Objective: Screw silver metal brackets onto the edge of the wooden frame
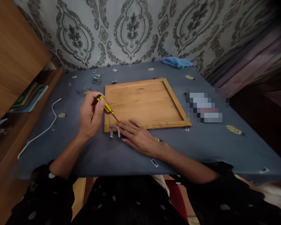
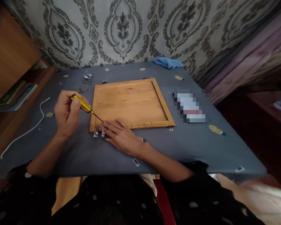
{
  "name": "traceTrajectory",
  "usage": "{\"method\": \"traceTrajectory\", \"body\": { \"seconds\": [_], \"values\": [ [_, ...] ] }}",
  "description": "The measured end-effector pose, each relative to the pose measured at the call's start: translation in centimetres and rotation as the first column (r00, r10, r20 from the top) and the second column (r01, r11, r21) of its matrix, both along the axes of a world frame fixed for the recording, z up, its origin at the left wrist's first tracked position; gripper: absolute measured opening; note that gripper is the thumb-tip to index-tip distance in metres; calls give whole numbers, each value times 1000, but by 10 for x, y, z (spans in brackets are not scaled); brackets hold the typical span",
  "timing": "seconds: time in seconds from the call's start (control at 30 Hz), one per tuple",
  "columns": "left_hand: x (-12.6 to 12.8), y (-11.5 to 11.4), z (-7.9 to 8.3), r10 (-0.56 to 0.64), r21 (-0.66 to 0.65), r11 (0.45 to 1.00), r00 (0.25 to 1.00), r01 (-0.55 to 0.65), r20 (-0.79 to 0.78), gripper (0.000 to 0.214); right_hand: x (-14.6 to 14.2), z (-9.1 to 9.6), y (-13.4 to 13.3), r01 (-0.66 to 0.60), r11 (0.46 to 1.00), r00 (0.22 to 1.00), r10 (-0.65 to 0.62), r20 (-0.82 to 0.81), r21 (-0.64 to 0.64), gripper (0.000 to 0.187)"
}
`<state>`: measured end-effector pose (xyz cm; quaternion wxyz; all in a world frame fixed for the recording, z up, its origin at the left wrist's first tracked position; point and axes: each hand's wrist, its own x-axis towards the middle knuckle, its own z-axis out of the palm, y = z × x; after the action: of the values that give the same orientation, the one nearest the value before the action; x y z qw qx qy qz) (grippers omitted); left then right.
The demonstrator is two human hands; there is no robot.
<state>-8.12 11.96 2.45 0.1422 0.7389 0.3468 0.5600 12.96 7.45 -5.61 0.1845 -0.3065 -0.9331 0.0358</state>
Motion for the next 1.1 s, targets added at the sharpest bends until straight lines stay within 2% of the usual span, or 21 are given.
{"method": "traceTrajectory", "body": {
  "seconds": [0.2, 0.63, 0.83, 1.1],
  "values": [
    [3, -4, -4, 17, 43, 999, 993, -12, -115, 26, -1, 0, 0, -2, 1000, 1000, 2, -15, 0, 40],
    [2, -6, -5, -3, 33, 999, 987, 8, -161, 23, -1, -2, 0, -4, 1000, 1000, 4, -10, -6, 41],
    [2, -7, -5, 21, 18, 1000, 982, -18, -186, 29, -1, 1, -1, 5, 1000, 1000, -5, -8, -26, 40],
    [1, -6, -10, -26, 5, 1000, 975, 28, -219, 33, -2, 2, 0, 11, 1000, 1000, -11, -8, -10, 38]
  ]
}}
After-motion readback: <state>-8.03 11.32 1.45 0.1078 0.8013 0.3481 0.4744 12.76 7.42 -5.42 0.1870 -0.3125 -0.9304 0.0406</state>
